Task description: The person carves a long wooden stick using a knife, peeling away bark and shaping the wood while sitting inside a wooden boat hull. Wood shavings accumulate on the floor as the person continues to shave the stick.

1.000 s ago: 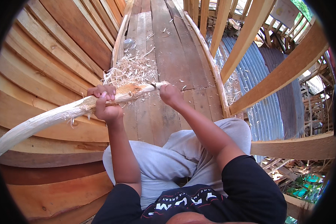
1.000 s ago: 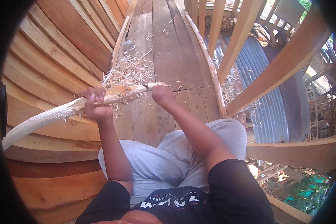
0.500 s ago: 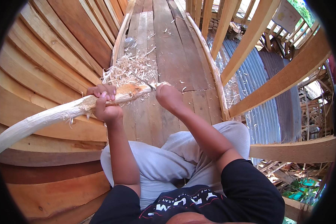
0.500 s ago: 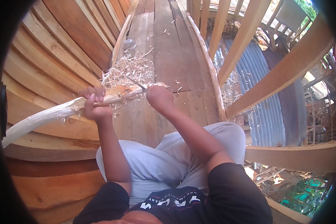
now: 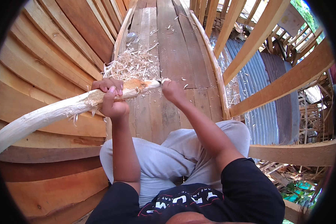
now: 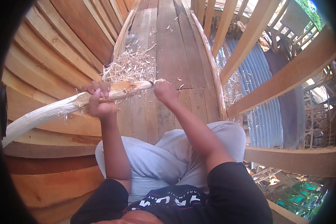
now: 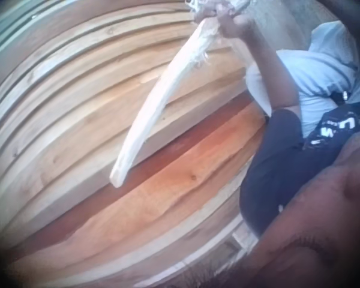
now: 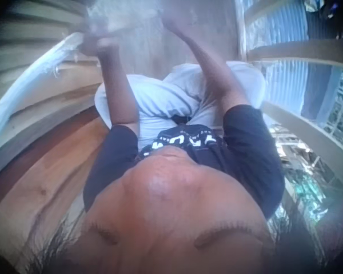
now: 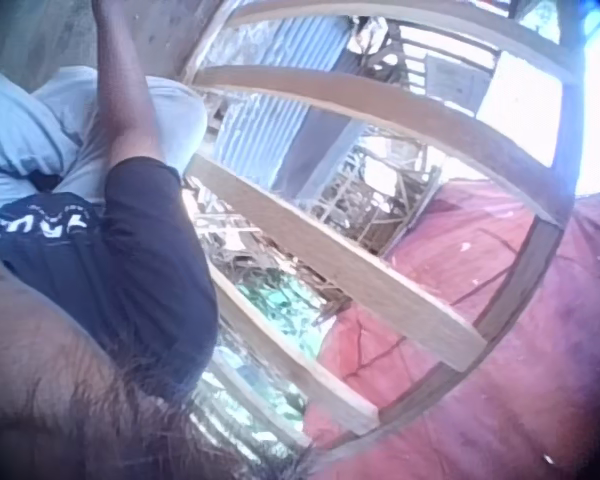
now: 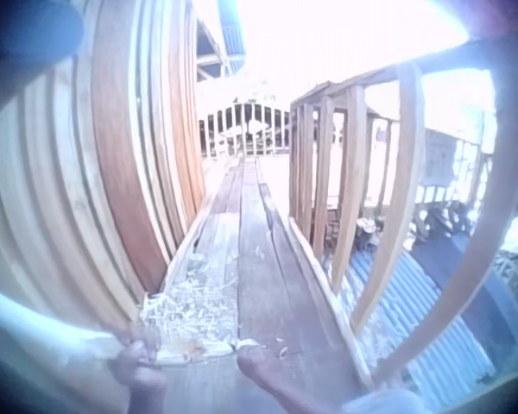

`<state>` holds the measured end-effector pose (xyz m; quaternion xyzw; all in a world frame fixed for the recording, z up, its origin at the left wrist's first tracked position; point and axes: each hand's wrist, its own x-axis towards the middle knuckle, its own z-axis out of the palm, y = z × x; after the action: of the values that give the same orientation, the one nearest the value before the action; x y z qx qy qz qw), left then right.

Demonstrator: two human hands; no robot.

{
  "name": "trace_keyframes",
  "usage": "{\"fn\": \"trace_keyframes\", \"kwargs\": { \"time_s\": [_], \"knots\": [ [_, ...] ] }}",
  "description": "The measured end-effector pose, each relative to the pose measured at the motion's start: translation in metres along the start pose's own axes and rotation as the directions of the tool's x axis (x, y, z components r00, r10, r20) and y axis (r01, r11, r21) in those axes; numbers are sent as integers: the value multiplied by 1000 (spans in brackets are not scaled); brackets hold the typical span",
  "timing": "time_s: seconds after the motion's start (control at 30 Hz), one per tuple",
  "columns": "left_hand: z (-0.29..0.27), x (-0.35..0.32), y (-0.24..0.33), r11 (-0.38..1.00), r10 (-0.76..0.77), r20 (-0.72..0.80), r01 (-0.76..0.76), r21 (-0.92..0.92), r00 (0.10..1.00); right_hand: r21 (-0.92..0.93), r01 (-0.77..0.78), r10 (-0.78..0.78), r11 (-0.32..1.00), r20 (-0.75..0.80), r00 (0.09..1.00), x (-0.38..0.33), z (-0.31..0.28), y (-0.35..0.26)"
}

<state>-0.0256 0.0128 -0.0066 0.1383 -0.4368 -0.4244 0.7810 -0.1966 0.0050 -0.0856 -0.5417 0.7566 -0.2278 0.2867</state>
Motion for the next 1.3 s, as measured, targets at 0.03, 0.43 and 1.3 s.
{"fn": "trace_keyframes", "kwargs": {
  "time_s": [0.03,0.43,1.3],
  "knots": [
    [4,1,-3,1000,-7,-26,7,-21,1000,-2,-31,31,1000,-20,999,16,8,27],
    [12,8,-7,1000,23,-25,-23,2,999,-49,-30,29,998,-6,1000,50,12,49],
    [1,5,-6,999,21,-30,-22,-29,999,-163,79,-67,984,76,995,59,27,80]
  ]
}}
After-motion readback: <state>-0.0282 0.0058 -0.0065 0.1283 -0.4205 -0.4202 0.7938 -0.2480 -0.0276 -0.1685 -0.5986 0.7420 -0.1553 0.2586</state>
